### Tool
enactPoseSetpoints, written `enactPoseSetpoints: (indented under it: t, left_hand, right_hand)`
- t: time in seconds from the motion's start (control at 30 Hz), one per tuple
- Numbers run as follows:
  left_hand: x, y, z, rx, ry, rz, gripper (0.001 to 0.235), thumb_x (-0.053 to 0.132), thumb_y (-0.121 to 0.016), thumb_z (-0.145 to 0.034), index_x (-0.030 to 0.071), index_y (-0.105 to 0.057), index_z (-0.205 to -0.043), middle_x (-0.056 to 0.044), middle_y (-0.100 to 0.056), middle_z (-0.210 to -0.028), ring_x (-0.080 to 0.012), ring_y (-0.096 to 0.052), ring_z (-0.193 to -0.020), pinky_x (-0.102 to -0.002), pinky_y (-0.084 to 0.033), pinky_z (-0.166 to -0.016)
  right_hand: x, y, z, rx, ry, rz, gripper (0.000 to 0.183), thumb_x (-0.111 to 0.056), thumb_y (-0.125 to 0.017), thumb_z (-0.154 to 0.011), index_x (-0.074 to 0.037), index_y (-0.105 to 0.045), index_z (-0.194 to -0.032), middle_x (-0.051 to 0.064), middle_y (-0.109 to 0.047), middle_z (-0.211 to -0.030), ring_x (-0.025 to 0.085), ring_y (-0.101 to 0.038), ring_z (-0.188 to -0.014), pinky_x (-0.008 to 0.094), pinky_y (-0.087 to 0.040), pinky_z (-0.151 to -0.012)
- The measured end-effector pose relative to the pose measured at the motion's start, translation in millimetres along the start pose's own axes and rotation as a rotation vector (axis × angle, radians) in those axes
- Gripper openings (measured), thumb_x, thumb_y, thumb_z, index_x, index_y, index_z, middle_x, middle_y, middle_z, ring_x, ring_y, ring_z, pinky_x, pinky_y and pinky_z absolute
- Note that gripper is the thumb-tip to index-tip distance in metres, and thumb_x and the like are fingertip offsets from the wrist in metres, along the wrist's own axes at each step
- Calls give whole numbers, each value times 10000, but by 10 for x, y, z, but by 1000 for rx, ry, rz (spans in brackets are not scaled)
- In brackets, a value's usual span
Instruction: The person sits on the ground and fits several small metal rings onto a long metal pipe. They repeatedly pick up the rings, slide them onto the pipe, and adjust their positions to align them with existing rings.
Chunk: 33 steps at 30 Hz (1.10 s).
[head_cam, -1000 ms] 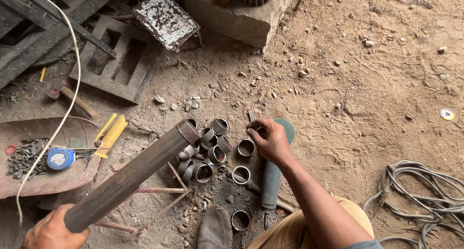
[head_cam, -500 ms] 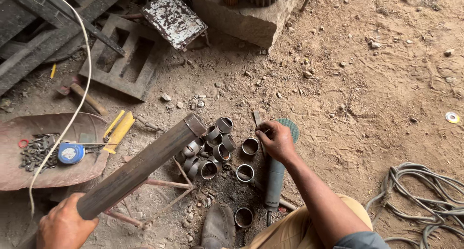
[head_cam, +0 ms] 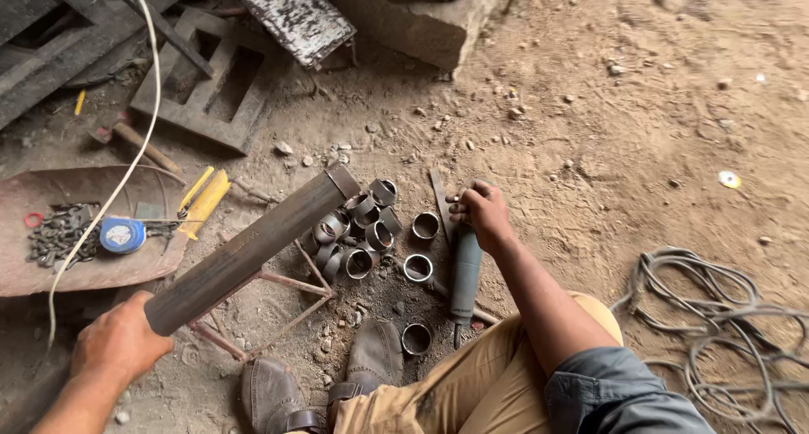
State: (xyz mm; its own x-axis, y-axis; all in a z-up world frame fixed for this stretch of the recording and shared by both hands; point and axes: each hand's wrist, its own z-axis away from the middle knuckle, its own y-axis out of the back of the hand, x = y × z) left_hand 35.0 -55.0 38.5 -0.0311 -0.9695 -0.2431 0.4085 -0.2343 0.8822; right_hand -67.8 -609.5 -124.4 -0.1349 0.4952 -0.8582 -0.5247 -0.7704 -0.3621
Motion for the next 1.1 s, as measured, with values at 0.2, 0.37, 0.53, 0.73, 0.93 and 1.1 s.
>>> enactPoseSetpoints:
  t: [0.2,0.37,0.53,0.73,0.93,1.1]
  left_hand:
    - [-342,-53,-325,-235,-263,303,488,196,-871,-575,89,-726,-1028,-131,-759,-856,-288,-737,-862,-405,-594,-801]
    - [-595,-283,-796,-493,-314,399,447,135,-850,-557,30,-691,-961,-126,-699,-774,-231,-651,-729,-393,-594,-701]
    - [-592,-208,-721,-494,-289,376,590,167,-860,-551,101,-674,-1108,-153,-718,-871,-237,-680,-812,-378,-588,-774]
    - [-127,63,-88,-65,-126,-124,799,408,-900,-610,289,-587,-1336,0,-728,-1267,-230,-723,-1179,-387,-572,-1035]
    - [-4,109,35,-90,-66,-53,812,407,-883,-641,261,-585,-1382,-55,-782,-1178,-239,-764,-1126,-391,-591,-1013]
    - [-454,36,-327,-421,-195,263,758,210,-818,-589,159,-637,-1324,-148,-780,-937,-253,-759,-872,-369,-609,-807]
  right_hand:
    - [-144,12,186,62,43,-15,79,54,-548,-914,18,-602,-960,184,-668,-865,136,-596,-611,261,-559,-519]
    - [-183,35,252,161,57,263,39,-26,-606,-936,5,-628,-929,137,-692,-825,130,-658,-620,267,-606,-553]
    - [-94,58,157,190,25,305,75,-63,-621,-955,-3,-664,-943,99,-688,-772,123,-668,-602,249,-590,-540]
    - [46,79,15,154,40,371,51,-25,-626,-945,7,-659,-924,93,-707,-786,127,-693,-635,249,-606,-552]
    - [91,68,46,176,9,512,45,-34,-631,-941,-21,-673,-933,105,-723,-856,134,-720,-698,272,-656,-607]
    - [12,81,131,166,27,508,62,-13,-609,-937,-22,-670,-945,125,-741,-873,155,-752,-723,291,-676,-639]
